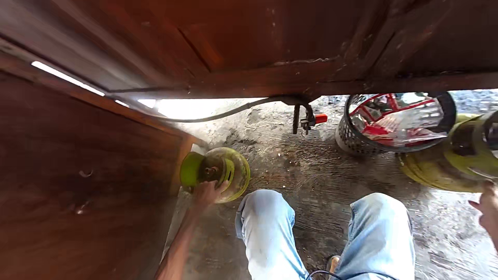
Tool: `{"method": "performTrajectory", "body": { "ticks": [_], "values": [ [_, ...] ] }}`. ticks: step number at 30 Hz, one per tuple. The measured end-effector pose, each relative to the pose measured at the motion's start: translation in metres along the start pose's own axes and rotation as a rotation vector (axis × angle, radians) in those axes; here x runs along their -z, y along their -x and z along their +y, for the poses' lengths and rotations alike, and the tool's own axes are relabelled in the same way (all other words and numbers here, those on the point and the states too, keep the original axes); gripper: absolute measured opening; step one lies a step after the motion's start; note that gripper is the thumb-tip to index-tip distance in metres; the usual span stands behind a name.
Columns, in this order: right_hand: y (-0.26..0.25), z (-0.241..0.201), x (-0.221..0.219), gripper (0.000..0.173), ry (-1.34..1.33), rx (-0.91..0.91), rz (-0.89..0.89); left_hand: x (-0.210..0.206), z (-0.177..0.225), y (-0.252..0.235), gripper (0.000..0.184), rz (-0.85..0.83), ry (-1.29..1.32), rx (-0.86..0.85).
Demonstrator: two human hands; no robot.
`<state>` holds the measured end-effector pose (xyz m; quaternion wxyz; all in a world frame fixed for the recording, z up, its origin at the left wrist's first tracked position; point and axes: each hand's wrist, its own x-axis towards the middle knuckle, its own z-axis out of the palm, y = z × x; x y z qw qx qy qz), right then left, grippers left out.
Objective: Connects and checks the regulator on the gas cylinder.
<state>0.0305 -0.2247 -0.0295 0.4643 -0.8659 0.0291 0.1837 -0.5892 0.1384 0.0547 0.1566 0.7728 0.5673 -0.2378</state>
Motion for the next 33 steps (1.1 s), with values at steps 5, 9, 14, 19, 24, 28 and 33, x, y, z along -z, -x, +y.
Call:
{"method": "performTrajectory", "body": {
  "ticks": [5, 9, 14, 19, 24, 28, 33],
  "values": [
    [0.116, -0.047, -0.048, 0.062, 0.046, 0.316, -0.227, 0.030, 0.026, -0.027, 0.073, 0.014, 0.005, -0.042],
    [0.174, -0.060, -0.107, 0.052, 0.109, 0.391, -0.455, 0.062, 0.091, -0.048, 0.069, -0.001, 0.028, -0.029],
    [0.187, -0.062, -0.185, 0.045, 0.248, 0.247, -0.718, 0.067, 0.156, -0.044, 0.062, -0.005, 0.089, -0.008],
    [0.235, -0.052, -0.272, 0.066, 0.131, -0.290, -1.035, 0.047, 0.178, -0.021, 0.066, -0.054, -0.004, -0.010],
    [0.329, 0.006, -0.356, 0.107, -0.244, -0.953, -1.402, 0.043, 0.152, -0.024, 0.065, 0.030, 0.037, 0.014],
    [0.357, 0.001, -0.378, 0.119, -0.473, -1.114, -1.318, 0.031, 0.123, -0.024, 0.061, 0.164, 0.156, 0.011],
    [0.341, -0.009, -0.372, 0.102, -0.438, -0.943, -1.128, 0.015, 0.125, -0.004, 0.056, 0.249, 0.325, -0.074]
  ]
}}
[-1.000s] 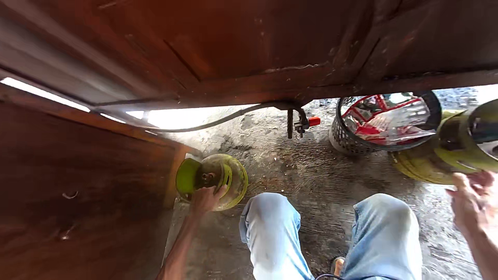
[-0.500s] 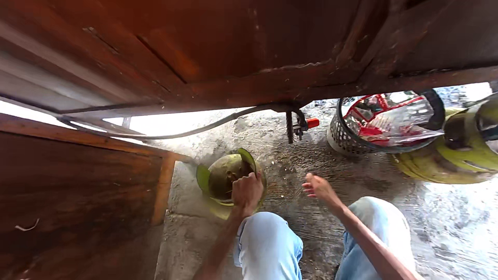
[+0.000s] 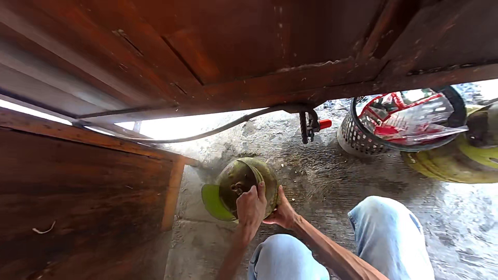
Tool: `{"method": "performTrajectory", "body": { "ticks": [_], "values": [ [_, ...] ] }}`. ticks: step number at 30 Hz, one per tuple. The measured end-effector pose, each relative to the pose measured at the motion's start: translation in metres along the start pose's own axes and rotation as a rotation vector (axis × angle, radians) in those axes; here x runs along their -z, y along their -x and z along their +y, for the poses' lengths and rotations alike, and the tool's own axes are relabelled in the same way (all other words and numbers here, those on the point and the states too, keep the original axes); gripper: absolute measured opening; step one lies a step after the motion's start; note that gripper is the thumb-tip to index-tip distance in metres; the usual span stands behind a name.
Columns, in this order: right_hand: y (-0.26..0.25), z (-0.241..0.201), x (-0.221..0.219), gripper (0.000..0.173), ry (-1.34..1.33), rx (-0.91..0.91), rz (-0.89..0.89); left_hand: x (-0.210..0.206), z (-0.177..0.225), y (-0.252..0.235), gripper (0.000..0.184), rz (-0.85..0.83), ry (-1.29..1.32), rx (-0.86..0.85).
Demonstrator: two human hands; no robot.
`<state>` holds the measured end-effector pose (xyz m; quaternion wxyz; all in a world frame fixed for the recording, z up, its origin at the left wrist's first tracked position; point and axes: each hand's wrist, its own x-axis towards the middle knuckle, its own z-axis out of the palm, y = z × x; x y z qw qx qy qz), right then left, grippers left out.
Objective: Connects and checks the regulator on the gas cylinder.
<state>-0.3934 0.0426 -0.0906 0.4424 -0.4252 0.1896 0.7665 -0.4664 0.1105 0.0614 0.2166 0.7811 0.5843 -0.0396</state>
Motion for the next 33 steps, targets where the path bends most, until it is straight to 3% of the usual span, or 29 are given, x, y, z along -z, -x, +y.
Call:
{"method": "performTrajectory", "body": {
  "ticks": [3, 9, 11, 14, 17, 20, 22, 27, 30, 33],
  "values": [
    [0.018, -0.029, 0.006, 0.099, 0.136, 0.091, 0.068, 0.005, 0.014, 0.002, 0.052, 0.036, 0.070, -0.033],
    [0.028, -0.066, 0.033, 0.111, 0.309, 0.090, 0.069, 0.016, 0.061, -0.023, 0.057, -0.231, -0.054, -0.052],
    [0.038, -0.082, 0.042, 0.097, 0.540, 0.149, 0.178, 0.009, 0.069, -0.029, 0.057, -0.276, -0.087, -0.108],
    [0.068, -0.135, 0.049, 0.056, 0.743, 0.420, 0.432, -0.007, 0.081, -0.024, 0.057, -0.375, -0.076, -0.157],
    [0.079, -0.198, 0.036, 0.058, 0.484, 0.702, 0.523, -0.014, 0.080, -0.020, 0.057, -0.358, -0.059, -0.179],
    [0.064, -0.247, 0.033, 0.071, 0.169, 0.741, 0.409, -0.017, 0.067, -0.023, 0.057, -0.281, -0.037, -0.195],
    [0.049, -0.266, 0.039, 0.058, 0.101, 0.755, 0.355, -0.019, 0.066, -0.023, 0.057, -0.289, -0.027, -0.199],
    [0.042, -0.286, 0.048, 0.039, 0.075, 0.768, 0.311, -0.020, 0.070, -0.024, 0.056, -0.294, -0.030, -0.182],
    [0.044, -0.289, 0.047, 0.042, 0.025, 0.733, 0.322, -0.020, 0.070, -0.025, 0.055, -0.308, -0.021, -0.181],
    [0.046, -0.289, 0.053, 0.033, 0.032, 0.729, 0.328, -0.020, 0.070, -0.026, 0.055, -0.304, -0.016, -0.175]
  ]
}}
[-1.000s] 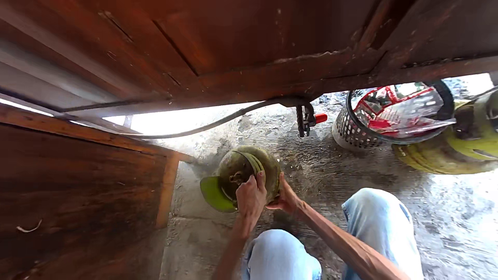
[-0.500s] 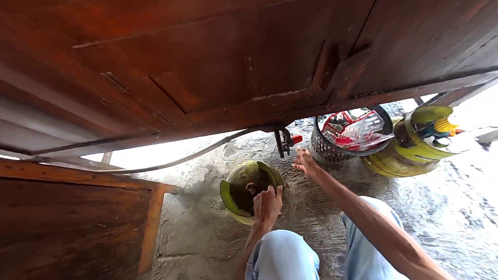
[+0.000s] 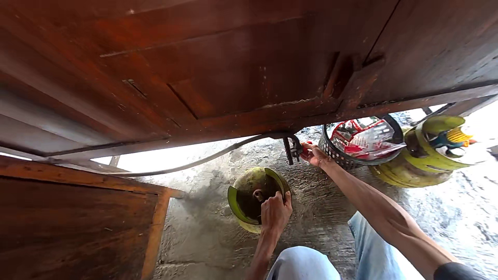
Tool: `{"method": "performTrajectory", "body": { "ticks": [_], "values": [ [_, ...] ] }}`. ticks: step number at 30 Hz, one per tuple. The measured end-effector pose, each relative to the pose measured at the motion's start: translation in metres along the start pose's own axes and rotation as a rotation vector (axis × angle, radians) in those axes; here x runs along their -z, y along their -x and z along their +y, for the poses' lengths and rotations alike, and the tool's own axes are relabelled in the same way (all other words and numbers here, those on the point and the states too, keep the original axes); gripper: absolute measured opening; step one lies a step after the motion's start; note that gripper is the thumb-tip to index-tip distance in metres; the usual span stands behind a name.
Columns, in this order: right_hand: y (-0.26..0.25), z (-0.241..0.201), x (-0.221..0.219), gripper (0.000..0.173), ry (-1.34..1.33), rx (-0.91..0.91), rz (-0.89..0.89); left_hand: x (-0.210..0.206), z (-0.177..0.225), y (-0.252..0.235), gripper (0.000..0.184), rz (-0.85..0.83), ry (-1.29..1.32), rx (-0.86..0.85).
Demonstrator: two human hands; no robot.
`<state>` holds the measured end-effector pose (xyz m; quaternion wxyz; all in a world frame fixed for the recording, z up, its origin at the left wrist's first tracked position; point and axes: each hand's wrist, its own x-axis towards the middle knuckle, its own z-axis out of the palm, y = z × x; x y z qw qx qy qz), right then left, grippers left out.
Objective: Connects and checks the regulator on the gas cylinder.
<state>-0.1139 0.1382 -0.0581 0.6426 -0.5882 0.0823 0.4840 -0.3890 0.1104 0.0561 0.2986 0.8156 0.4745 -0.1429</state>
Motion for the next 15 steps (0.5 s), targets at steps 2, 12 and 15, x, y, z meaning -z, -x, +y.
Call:
{"method": "performTrajectory", "body": {
  "ticks": [2, 12, 15],
  "values": [
    [0.006, 0.002, 0.009, 0.031, 0.054, 0.047, -0.019, -0.001, 0.001, 0.000, 0.055, 0.005, -0.001, 0.003],
    [0.118, -0.003, 0.008, 0.048, 0.560, 0.476, 0.109, 0.001, -0.001, 0.003, 0.057, 0.018, 0.011, -0.010],
    [0.154, -0.016, -0.004, 0.056, 0.823, 0.613, 0.112, -0.009, -0.008, 0.010, 0.055, 0.209, 0.072, -0.101]
  ]
}}
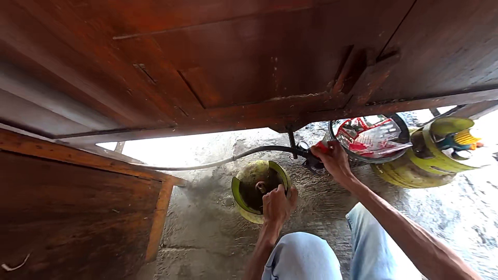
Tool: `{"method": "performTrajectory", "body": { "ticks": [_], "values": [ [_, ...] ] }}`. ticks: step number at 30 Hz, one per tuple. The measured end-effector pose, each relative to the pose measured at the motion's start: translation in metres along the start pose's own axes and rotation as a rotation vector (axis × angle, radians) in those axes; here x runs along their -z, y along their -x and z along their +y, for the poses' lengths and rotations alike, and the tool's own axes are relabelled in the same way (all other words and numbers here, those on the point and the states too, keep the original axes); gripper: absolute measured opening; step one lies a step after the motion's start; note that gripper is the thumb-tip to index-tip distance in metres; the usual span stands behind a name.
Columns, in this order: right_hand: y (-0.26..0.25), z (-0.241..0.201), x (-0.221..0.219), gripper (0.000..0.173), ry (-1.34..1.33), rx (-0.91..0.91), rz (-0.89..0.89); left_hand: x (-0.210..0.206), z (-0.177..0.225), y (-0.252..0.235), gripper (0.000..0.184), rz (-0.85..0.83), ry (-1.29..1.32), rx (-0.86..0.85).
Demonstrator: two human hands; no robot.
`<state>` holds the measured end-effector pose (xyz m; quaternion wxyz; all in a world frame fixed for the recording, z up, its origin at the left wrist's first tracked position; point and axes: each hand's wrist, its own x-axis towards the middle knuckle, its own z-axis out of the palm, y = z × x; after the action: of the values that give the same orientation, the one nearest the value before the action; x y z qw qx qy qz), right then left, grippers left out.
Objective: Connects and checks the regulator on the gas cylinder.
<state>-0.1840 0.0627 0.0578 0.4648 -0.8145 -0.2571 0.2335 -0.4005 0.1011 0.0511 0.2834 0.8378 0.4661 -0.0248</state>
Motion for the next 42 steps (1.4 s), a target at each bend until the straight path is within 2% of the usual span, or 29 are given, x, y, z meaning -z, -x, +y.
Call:
{"method": "performTrajectory", "body": {
  "ticks": [2, 4, 8, 10, 12, 16, 20, 27, 31, 36, 39, 42],
  "values": [
    [0.007, -0.021, 0.007, 0.055, 0.159, 0.129, 0.007, -0.022, -0.011, 0.001, 0.044, 0.381, 0.086, -0.171],
    [0.013, -0.045, 0.013, 0.054, 0.249, 0.208, 0.018, -0.036, -0.019, -0.003, 0.036, 0.624, 0.139, -0.285],
    [0.028, -0.106, 0.012, 0.057, 0.330, 0.348, -0.014, -0.041, -0.024, -0.006, 0.026, 0.822, 0.292, -0.389],
    [0.035, -0.128, -0.001, 0.054, 0.323, 0.447, -0.075, -0.031, -0.025, 0.002, 0.023, 0.893, 0.382, -0.330],
    [0.043, -0.139, -0.023, 0.052, 0.330, 0.497, -0.162, -0.016, -0.035, 0.017, 0.025, 0.930, 0.415, -0.195],
    [0.056, -0.132, -0.073, 0.053, 0.411, 0.411, -0.308, 0.008, -0.082, 0.032, 0.033, 0.897, 0.430, 0.012],
    [0.059, -0.113, -0.094, 0.054, 0.463, 0.375, -0.323, 0.021, -0.107, 0.031, 0.033, 0.780, 0.329, 0.070],
    [0.070, -0.105, -0.100, 0.055, 0.559, 0.392, -0.322, 0.017, -0.102, 0.027, 0.042, 0.714, 0.222, -0.027],
    [0.078, -0.104, -0.108, 0.056, 0.623, 0.394, -0.394, 0.022, -0.093, 0.034, 0.058, 0.546, 0.152, -0.065],
    [0.077, -0.105, -0.112, 0.048, 0.691, 0.423, -0.460, 0.026, -0.074, 0.036, 0.073, 0.251, 0.152, 0.087],
    [0.075, -0.119, -0.111, 0.043, 0.778, 0.399, -0.563, 0.030, -0.071, 0.035, 0.078, 0.222, 0.233, 0.142],
    [0.075, -0.130, -0.114, 0.045, 0.884, 0.406, -0.612, 0.041, -0.072, 0.035, 0.086, 0.261, 0.330, 0.094]
  ]
}}
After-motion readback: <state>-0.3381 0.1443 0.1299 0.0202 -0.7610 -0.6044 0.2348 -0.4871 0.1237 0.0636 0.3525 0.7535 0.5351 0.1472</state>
